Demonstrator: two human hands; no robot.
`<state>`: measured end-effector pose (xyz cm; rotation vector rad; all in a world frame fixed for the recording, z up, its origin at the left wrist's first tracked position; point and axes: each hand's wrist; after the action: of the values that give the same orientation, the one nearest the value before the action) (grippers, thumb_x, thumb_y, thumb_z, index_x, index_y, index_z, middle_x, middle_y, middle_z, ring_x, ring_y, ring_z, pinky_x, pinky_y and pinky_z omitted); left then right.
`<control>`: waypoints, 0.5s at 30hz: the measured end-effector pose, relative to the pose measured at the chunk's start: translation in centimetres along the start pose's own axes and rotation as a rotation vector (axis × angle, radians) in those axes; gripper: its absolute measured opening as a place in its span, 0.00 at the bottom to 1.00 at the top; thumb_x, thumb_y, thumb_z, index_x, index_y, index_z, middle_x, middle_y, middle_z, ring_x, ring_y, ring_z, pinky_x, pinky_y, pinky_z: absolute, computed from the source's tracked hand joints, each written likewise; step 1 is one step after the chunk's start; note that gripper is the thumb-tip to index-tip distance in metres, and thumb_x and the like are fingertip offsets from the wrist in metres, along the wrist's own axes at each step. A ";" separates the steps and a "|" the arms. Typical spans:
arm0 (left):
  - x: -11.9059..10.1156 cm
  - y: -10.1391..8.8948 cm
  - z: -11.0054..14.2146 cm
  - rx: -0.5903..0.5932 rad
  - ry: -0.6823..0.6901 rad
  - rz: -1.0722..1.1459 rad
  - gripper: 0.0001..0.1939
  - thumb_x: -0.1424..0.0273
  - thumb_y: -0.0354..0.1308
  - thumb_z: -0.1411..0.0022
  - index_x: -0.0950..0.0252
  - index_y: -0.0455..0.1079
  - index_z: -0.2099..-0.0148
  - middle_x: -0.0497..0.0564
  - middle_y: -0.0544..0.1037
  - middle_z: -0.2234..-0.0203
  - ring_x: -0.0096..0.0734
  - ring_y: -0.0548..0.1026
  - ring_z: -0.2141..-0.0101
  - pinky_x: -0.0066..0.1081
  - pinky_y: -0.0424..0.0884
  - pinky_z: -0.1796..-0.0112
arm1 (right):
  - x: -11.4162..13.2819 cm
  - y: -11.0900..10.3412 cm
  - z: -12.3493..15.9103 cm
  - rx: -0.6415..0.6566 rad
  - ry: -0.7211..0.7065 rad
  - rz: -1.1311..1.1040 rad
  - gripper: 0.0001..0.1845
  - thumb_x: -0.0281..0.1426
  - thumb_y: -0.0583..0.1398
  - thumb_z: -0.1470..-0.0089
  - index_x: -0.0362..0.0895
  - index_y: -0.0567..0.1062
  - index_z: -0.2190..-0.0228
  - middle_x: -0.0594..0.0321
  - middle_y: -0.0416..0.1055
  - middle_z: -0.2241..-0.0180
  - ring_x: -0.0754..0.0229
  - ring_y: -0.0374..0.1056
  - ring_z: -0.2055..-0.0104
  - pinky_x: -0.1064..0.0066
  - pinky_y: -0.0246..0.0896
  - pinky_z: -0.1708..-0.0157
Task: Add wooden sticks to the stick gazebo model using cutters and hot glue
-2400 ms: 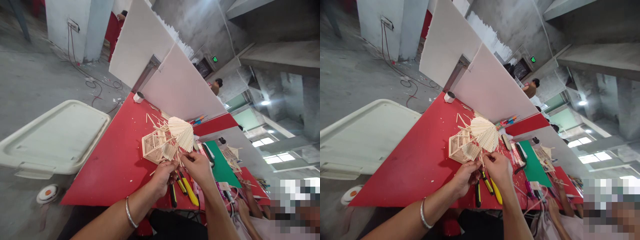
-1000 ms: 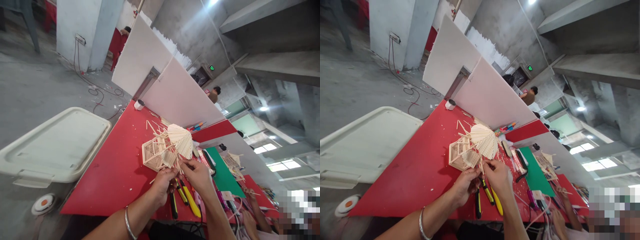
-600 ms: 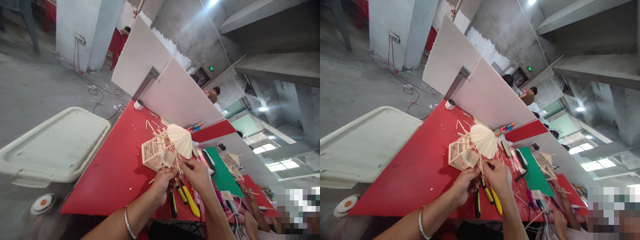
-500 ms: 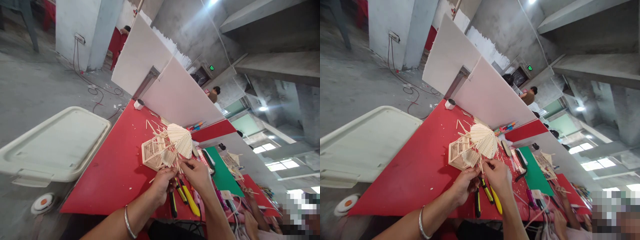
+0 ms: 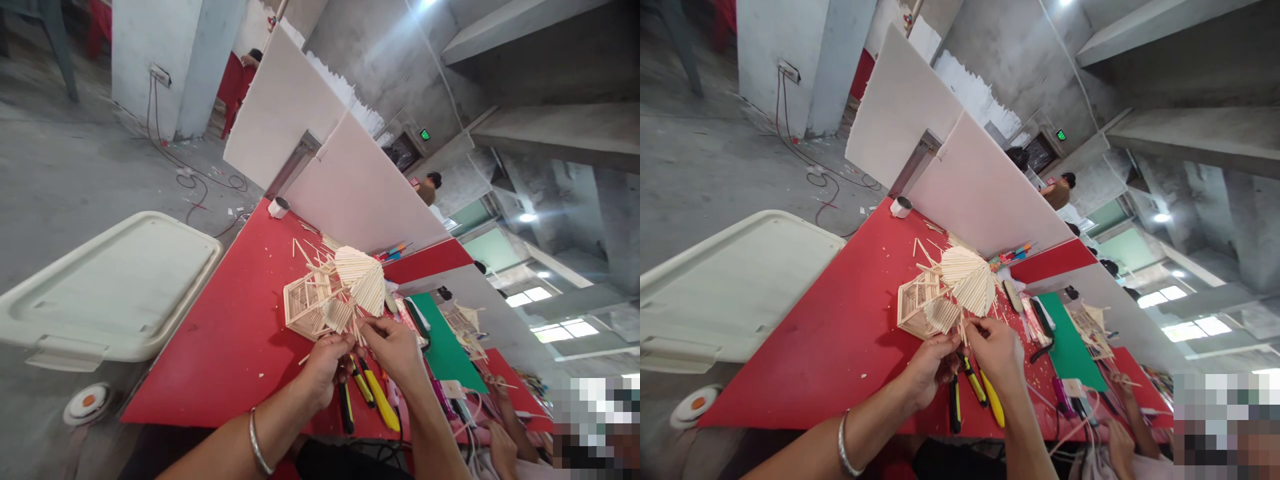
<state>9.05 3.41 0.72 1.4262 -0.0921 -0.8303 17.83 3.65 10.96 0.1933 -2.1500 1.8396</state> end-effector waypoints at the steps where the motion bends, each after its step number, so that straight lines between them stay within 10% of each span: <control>1: 0.0 0.0 0.0 -0.001 -0.002 -0.001 0.20 0.54 0.65 0.58 0.66 0.69 0.71 0.47 0.75 0.76 0.17 0.60 0.85 0.24 0.46 0.83 | 0.0 0.0 0.0 -0.001 0.001 0.001 0.19 0.45 0.56 0.52 0.47 0.81 0.69 0.62 0.78 0.71 0.57 0.73 0.69 0.71 0.64 0.68; 15: -0.1 0.1 0.1 0.004 0.006 0.006 0.21 0.53 0.65 0.59 0.67 0.69 0.72 0.47 0.74 0.77 0.16 0.60 0.85 0.24 0.45 0.83 | -0.1 0.0 0.0 0.002 0.001 0.012 0.18 0.45 0.56 0.51 0.48 0.81 0.69 0.62 0.78 0.71 0.57 0.73 0.68 0.70 0.65 0.65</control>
<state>8.95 3.40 0.86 1.4317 -0.0940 -0.8216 17.91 3.67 10.89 0.1804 -2.1531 1.8478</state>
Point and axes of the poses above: each hand's wrist, its own z-axis away from the middle knuckle, its own y-axis out of the palm, x = y × z
